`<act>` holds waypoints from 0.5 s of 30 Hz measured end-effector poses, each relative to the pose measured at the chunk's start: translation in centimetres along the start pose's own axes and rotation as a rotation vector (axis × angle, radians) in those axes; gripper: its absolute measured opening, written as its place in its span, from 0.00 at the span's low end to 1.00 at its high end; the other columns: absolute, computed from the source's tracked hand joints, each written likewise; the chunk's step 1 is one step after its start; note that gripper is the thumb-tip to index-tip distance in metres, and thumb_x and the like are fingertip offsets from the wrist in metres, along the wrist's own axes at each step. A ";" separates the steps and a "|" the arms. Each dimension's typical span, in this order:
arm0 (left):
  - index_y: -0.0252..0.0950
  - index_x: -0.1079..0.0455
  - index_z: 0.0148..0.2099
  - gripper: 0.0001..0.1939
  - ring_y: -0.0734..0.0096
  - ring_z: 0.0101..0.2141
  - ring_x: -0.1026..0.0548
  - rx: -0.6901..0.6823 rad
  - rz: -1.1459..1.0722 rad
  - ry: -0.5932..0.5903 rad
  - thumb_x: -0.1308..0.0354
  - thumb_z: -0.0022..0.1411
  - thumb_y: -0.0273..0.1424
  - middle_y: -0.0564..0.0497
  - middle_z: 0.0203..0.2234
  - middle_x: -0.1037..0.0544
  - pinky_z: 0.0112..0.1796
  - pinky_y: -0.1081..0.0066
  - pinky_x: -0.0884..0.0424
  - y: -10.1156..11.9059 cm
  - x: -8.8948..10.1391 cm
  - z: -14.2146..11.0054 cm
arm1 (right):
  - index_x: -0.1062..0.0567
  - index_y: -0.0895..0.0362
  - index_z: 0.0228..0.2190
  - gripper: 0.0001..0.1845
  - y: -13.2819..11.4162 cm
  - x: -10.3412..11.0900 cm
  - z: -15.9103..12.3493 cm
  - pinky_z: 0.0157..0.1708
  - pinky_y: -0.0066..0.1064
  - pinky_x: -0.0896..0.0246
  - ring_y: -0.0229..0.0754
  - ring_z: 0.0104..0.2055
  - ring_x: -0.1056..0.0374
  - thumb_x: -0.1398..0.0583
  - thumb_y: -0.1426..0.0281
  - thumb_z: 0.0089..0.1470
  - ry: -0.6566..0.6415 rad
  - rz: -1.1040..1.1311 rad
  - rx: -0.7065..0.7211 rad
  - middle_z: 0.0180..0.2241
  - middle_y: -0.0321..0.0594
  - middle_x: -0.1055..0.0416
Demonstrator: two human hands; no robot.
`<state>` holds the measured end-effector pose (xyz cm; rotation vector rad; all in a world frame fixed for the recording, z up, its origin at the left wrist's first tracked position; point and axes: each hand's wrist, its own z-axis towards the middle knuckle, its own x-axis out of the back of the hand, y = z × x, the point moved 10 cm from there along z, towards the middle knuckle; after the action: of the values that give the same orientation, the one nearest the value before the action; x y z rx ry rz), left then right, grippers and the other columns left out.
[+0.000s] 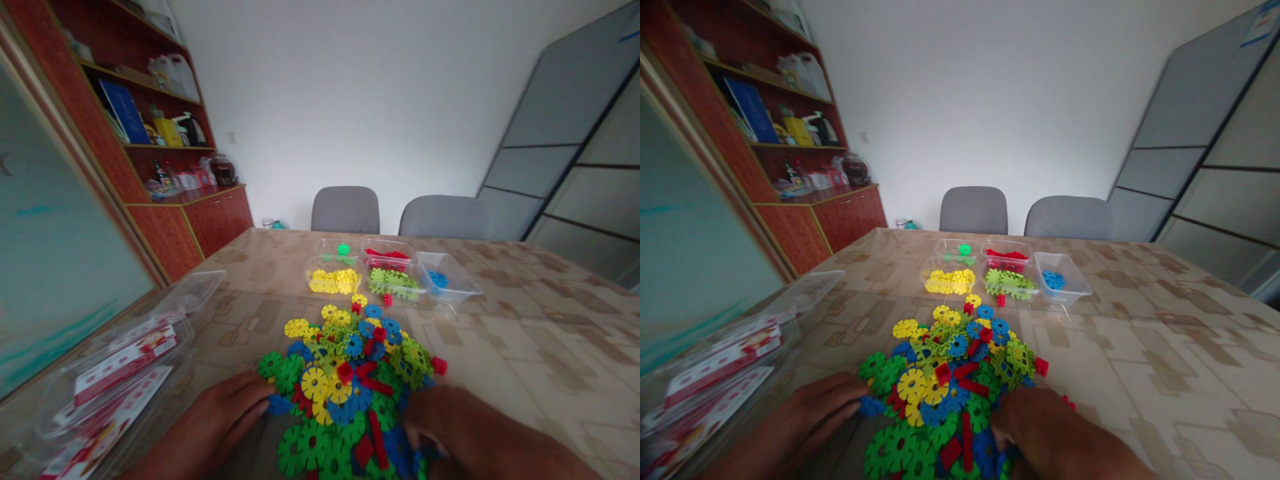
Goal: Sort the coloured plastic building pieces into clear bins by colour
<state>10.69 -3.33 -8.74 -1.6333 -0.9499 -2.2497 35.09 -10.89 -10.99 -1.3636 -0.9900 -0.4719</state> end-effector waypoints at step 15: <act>0.41 0.29 0.44 0.09 0.66 0.39 0.26 -0.125 0.007 -0.193 0.50 0.67 0.28 0.51 0.38 0.24 0.41 0.72 0.32 7.8 -3.0 6.5 | 0.27 0.57 0.47 0.29 -0.8 0.3 0.2 0.48 0.52 0.37 0.60 0.48 0.32 0.33 0.74 0.40 -0.032 -0.220 -0.111 0.47 0.52 0.27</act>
<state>20.86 -6.04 -7.38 -1.9327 -0.8585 -2.2185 34.58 -10.79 -10.25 -1.3710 -1.1609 -0.6800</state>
